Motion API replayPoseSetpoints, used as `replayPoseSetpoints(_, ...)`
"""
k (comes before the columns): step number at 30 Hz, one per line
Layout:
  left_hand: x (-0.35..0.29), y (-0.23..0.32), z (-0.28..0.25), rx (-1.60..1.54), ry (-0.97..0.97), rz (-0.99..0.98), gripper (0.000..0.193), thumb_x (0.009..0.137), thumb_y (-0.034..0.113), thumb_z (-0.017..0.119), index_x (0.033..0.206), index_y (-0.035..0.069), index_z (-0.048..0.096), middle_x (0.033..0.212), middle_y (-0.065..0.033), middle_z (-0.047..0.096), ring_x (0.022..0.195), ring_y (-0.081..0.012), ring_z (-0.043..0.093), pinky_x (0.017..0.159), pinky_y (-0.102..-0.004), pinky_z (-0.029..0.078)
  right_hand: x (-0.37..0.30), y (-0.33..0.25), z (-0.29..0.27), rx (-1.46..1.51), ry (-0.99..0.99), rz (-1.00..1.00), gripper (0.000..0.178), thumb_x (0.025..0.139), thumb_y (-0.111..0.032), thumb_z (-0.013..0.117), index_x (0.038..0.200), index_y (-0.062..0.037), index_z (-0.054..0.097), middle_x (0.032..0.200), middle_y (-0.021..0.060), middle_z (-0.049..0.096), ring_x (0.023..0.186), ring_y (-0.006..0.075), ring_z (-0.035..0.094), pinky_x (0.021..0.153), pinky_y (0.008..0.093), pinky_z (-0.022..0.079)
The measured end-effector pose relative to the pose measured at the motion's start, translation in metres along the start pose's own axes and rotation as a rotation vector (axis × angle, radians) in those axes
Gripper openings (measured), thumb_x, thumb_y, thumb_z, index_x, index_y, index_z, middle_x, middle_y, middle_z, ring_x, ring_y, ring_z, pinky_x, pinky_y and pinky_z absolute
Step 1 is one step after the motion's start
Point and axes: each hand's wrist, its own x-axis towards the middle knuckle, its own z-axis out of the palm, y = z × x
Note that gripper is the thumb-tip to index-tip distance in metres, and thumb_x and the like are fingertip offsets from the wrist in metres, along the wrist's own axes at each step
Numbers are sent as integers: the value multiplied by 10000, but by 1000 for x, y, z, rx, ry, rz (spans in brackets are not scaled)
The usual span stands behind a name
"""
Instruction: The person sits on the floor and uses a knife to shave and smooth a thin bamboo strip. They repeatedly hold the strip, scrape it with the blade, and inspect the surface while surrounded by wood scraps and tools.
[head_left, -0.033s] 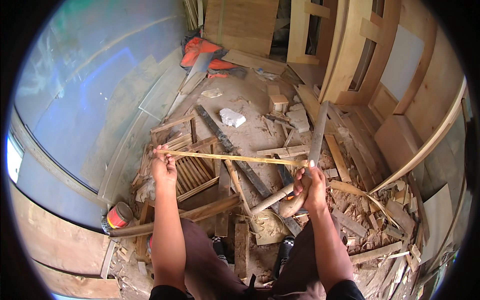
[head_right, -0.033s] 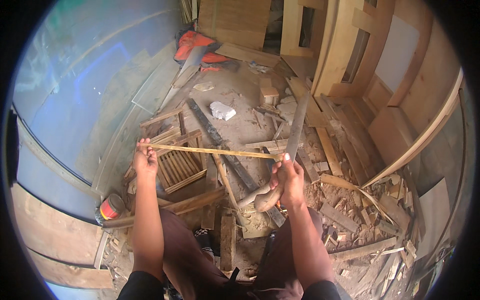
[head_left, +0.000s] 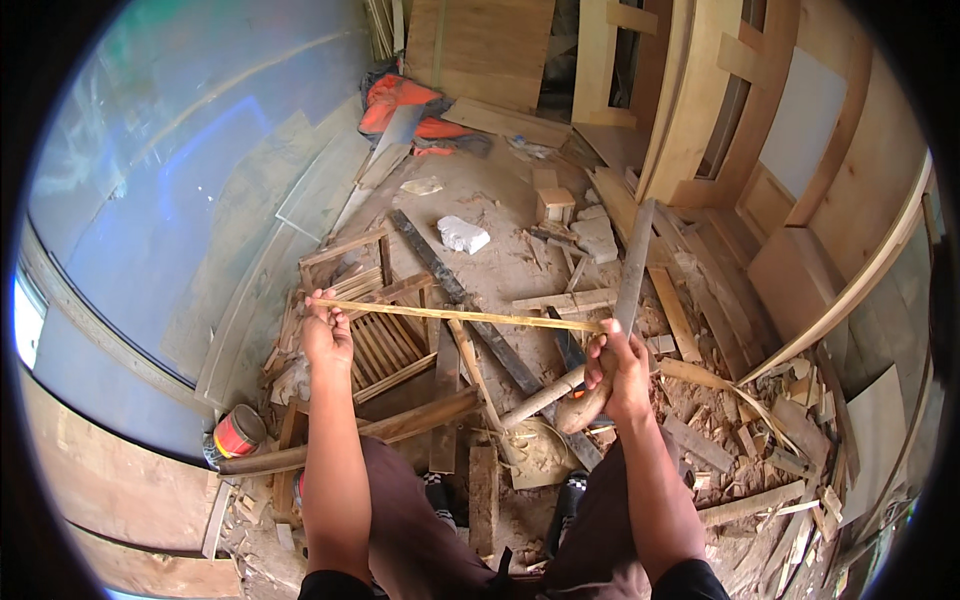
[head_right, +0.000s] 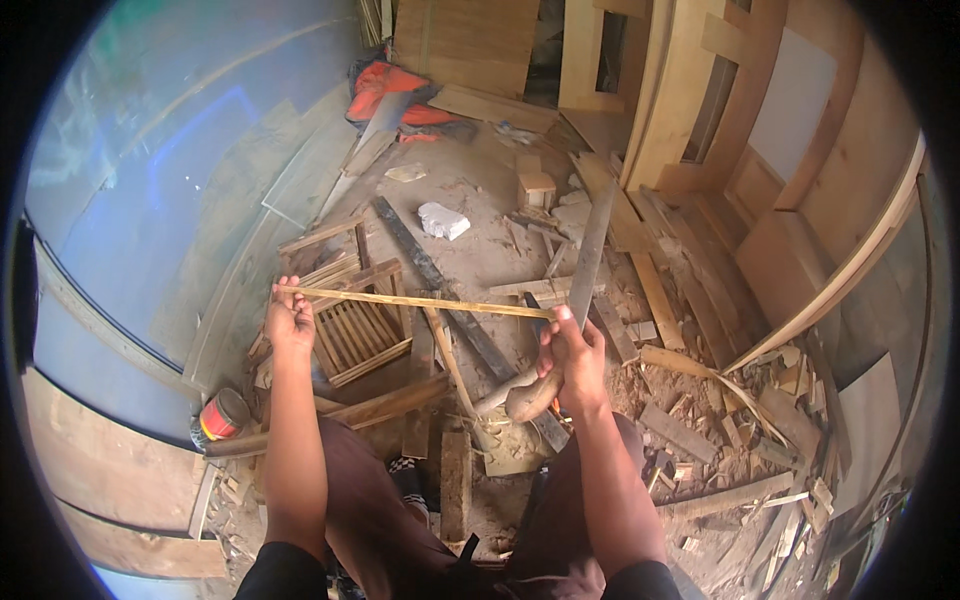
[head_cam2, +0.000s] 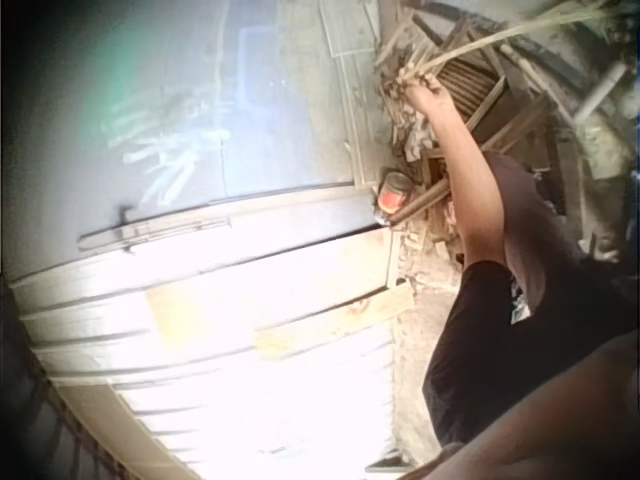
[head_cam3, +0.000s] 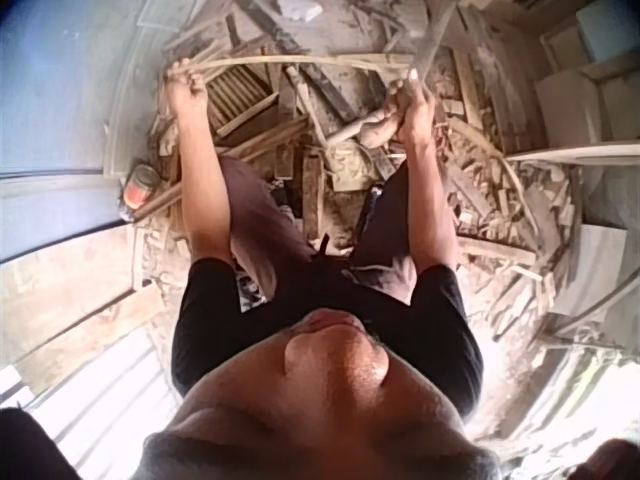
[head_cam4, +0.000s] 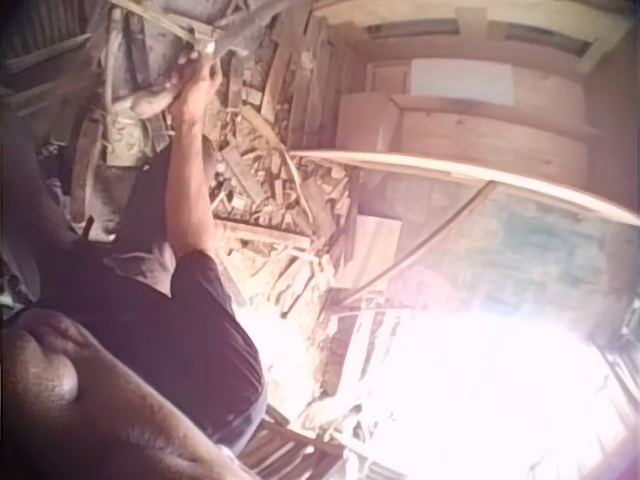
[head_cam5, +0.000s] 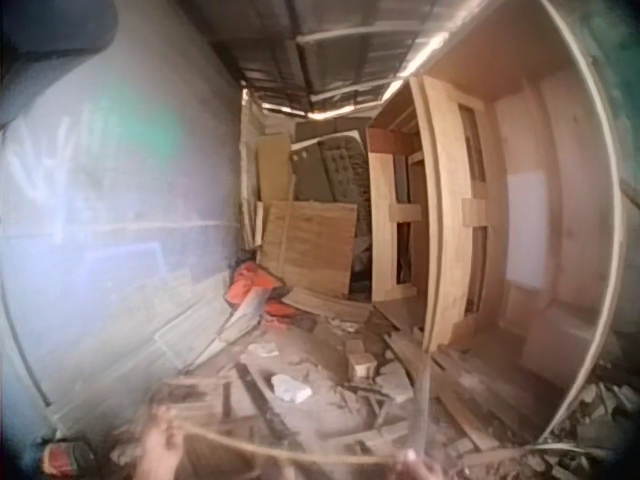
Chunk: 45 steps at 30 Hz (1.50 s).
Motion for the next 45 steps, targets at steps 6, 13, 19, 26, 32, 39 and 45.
replayPoseSetpoints(6,-19,-9,25,-105,-245,71,340,1091,293,509,1322,44,528,1196,-109,691,711,-105,533,613,-224,490,16,9,-6,83,51,-25,231,1038,-283,612,1079,-59,573,878,73,616,548,144,508,476,314,447)
replayPoseSetpoints(13,-90,-75,69,503,-677,-188,682,1015,487,600,1501,36,439,1374,-147,627,970,-167,622,841,-309,587,20,17,-5,342,75,33,145,1053,-235,572,1118,-109,541,1007,61,646,606,123,465,552,289,431)
replayPoseSetpoints(19,-145,-142,84,671,-837,-119,508,1039,392,604,1411,51,549,1274,-131,689,1101,-178,641,849,-328,594,19,50,22,398,2,191,152,1068,-248,537,1152,-120,530,1022,27,655,621,99,463,558,268,436)
replayPoseSetpoints(26,-144,-154,92,418,-624,58,274,1079,196,550,1280,25,628,872,-56,653,793,-125,652,695,-282,573,8,67,46,333,-20,256,233,1046,-306,583,1134,-90,575,930,95,656,543,154,510,492,313,449)
replayPoseSetpoints(32,-143,-132,91,445,-690,29,272,1098,211,512,1282,64,649,755,20,504,631,-55,475,587,-236,472,11,66,35,-105,190,298,303,1037,-323,587,1140,-44,645,834,115,621,496,179,540,452,342,467)
replayPoseSetpoints(39,-135,-116,73,728,-761,163,289,1098,238,516,1232,70,709,702,66,459,593,-27,374,513,-235,305,22,58,19,114,98,233,341,1052,-379,537,1206,-79,591,912,89,534,571,168,517,501,341,463)
replayPoseSetpoints(45,-142,-96,72,1095,-837,480,251,1055,258,601,1082,68,763,601,10,466,568,-56,414,518,-276,335,22,31,24,218,78,85,438,1042,-407,561,1333,-82,525,956,57,562,616,149,496,555,327,456)
